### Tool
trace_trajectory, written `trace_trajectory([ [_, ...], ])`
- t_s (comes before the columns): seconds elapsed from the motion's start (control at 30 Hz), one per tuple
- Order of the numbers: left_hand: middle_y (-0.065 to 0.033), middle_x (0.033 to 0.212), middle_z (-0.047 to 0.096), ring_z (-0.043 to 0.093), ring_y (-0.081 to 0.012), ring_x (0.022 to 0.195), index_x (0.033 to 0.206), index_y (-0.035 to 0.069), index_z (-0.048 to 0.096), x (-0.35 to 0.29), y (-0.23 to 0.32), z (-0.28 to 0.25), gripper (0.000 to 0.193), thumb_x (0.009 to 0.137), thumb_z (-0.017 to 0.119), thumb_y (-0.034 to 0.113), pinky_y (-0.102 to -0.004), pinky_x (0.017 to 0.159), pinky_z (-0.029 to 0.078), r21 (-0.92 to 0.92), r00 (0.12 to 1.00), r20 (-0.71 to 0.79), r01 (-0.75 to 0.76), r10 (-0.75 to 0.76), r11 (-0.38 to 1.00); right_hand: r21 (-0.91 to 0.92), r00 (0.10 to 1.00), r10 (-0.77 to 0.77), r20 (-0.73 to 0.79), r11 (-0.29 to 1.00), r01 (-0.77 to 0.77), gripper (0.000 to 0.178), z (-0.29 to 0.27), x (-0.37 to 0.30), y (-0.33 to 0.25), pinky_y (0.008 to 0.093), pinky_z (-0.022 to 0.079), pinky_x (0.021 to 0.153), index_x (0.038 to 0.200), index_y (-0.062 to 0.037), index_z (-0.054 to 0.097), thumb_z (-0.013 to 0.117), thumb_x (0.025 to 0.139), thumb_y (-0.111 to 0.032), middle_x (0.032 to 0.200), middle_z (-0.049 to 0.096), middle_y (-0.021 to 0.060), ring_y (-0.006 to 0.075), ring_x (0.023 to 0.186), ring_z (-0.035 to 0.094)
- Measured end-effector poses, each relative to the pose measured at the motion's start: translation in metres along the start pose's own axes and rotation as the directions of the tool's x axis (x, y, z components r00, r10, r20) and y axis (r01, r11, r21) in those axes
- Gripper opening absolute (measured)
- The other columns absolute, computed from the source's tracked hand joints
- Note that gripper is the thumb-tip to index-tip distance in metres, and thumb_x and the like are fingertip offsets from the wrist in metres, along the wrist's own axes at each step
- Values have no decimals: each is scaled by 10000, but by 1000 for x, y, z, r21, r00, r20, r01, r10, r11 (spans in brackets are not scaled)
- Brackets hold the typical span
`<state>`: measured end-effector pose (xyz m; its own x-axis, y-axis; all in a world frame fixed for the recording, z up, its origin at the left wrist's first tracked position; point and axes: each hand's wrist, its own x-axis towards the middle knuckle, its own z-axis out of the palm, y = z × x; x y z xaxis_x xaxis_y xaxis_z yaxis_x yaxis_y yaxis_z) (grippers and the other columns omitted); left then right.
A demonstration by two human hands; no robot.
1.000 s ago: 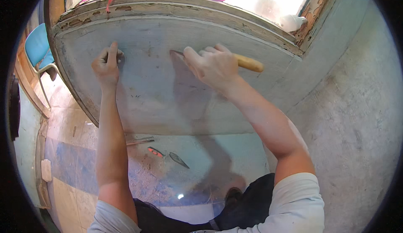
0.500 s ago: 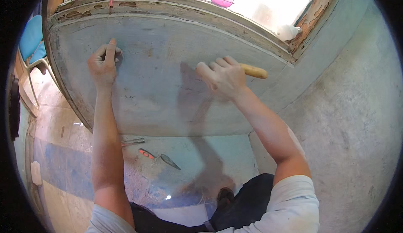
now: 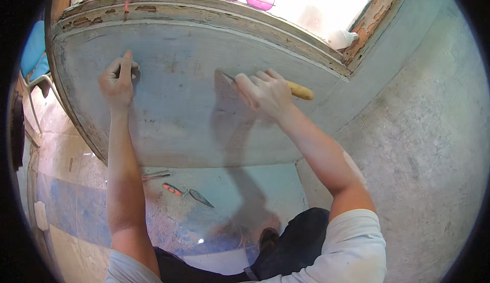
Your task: The person patches a hole in a wall by applying wall filler with a putty knife.
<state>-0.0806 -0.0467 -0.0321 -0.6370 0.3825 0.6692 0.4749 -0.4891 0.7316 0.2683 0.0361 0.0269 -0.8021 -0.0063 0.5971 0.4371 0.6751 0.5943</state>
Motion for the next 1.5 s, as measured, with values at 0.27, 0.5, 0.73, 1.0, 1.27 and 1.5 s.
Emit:
trace_trajectory([
  [0.27, 0, 661, 656, 526, -63, 618, 747, 22, 746, 0, 7, -2, 408, 1039, 697, 303, -255, 581, 395, 49, 1000, -11, 15, -15, 999, -64, 997, 47, -63, 997, -51, 221, -15, 8, 14, 368, 495, 595, 838, -131, 586, 747, 963, -216, 591, 611, 29, 203, 570, 649],
  [0.5, -2, 667, 663, 536, -69, 621, 748, 21, 745, -1, 7, 4, 409, 1034, 705, 310, -259, 591, 417, -3, 1000, -25, 4, -4, 1000, -111, 999, -53, 5, 992, 53, 239, -2, -11, 22, 358, 477, 584, 847, -175, 558, 709, 981, -302, 602, 627, 7, 175, 571, 644],
  [0.73, -7, 665, 669, 544, -71, 618, 756, 14, 756, -3, 11, 7, 414, 1035, 692, 312, -258, 591, 420, -7, 997, -62, 45, -45, 999, -95, 995, -94, 22, 991, 95, 196, -9, -22, 14, 359, 466, 590, 896, -158, 581, 735, 965, -257, 608, 581, 1, 194, 569, 625],
  [1.0, -30, 696, 631, 498, -95, 593, 756, 9, 692, -42, 17, 37, 442, 1084, 562, 276, -288, 583, 412, -351, 960, 93, -217, 265, 911, 649, 685, 702, 196, 430, -627, 209, -27, 20, -72, 329, 555, 724, 1207, -8, 536, 599, 1059, -142, 931, 726, 139, 183, 835, 721],
  [1.27, -67, 1131, 683, 618, -164, 997, 1302, -2, 636, -62, 16, 26, 672, 1107, 423, 605, -337, 916, 473, -590, 722, 690, 515, 57, 621, 952, 684, 667, 295, -142, -273, 151, -16, 91, -140, 273, 543, 794, 1127, 29, 627, 669, 1004, -47, 1210, 613, 102, 119, 1003, 620],
  [1.5, -40, 1068, 676, 651, -160, 913, 1371, 9, 597, -36, 48, -21, 660, 1097, 453, 591, -340, 854, 529, -352, 413, 911, 799, -19, 487, 942, 710, 622, 329, -169, -289, 167, 0, 100, -122, 324, 526, 893, 1098, 0, 728, 649, 1034, -132, 1231, 564, 119, 182, 1048, 611],
])
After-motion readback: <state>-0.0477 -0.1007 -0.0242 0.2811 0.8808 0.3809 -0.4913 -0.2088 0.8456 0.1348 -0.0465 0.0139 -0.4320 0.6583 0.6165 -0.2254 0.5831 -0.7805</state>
